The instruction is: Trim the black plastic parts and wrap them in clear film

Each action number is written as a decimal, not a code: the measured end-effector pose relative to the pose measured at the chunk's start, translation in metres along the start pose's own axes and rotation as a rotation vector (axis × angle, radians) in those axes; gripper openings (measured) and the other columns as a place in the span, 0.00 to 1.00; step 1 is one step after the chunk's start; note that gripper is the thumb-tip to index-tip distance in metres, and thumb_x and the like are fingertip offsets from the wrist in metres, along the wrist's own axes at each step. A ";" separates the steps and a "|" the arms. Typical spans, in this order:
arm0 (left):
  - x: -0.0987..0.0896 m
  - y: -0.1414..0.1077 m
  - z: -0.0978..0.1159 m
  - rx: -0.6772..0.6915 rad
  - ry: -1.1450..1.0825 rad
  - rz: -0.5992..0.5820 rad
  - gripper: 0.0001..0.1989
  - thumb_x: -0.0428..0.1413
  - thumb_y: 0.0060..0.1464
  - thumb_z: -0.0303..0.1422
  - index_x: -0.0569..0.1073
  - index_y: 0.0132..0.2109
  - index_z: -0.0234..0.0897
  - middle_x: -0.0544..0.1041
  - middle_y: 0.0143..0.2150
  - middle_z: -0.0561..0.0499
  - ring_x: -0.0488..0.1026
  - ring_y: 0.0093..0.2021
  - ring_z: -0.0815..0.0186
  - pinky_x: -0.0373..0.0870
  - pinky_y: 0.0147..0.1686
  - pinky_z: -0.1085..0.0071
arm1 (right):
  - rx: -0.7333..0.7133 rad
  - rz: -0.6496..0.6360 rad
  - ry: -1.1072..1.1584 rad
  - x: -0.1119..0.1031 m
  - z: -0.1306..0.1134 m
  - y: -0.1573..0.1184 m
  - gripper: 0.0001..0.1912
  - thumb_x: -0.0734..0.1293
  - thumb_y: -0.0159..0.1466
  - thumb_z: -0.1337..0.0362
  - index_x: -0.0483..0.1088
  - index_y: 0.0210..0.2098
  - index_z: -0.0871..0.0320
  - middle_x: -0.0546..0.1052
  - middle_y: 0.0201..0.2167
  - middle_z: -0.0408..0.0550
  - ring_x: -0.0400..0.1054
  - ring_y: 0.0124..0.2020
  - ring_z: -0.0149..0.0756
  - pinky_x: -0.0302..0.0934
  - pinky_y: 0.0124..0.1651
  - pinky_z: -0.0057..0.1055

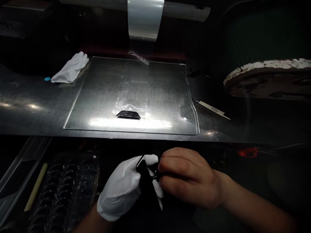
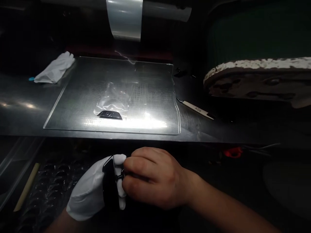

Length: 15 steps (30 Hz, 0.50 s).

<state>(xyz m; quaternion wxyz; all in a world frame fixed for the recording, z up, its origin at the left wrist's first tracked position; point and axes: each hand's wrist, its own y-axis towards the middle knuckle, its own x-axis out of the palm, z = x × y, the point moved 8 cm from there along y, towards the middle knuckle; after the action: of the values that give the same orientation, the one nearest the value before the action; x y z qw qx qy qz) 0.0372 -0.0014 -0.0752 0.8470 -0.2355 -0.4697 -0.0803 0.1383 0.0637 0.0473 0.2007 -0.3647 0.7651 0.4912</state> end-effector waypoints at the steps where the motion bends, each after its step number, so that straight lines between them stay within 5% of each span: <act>1: -0.001 0.001 -0.002 -0.007 0.009 0.001 0.32 0.64 0.59 0.46 0.70 0.64 0.32 0.84 0.34 0.42 0.84 0.37 0.52 0.80 0.34 0.63 | 0.005 0.007 -0.007 -0.001 0.000 -0.002 0.12 0.64 0.72 0.74 0.77 0.34 0.62 0.79 0.34 0.53 0.75 0.37 0.41 0.74 0.39 0.35; 10: -0.008 0.005 -0.008 0.022 0.015 0.016 0.27 0.62 0.61 0.46 0.73 0.62 0.37 0.84 0.33 0.44 0.84 0.35 0.55 0.77 0.30 0.67 | 0.155 0.076 0.101 0.006 0.009 -0.023 0.08 0.66 0.68 0.77 0.77 0.40 0.63 0.78 0.42 0.54 0.73 0.42 0.40 0.73 0.44 0.36; 15: -0.012 0.007 -0.009 0.049 0.020 -0.009 0.24 0.62 0.59 0.49 0.76 0.58 0.42 0.83 0.30 0.47 0.84 0.31 0.55 0.73 0.23 0.70 | 0.330 0.116 0.323 0.015 0.013 -0.030 0.16 0.64 0.61 0.81 0.75 0.46 0.64 0.76 0.46 0.54 0.72 0.45 0.37 0.71 0.47 0.34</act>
<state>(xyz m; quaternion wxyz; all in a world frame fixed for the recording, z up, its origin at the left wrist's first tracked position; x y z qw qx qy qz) 0.0397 -0.0005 -0.0909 0.8568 -0.2120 -0.4641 -0.0750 0.1504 0.0625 0.0138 0.1039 -0.3566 0.8768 0.3055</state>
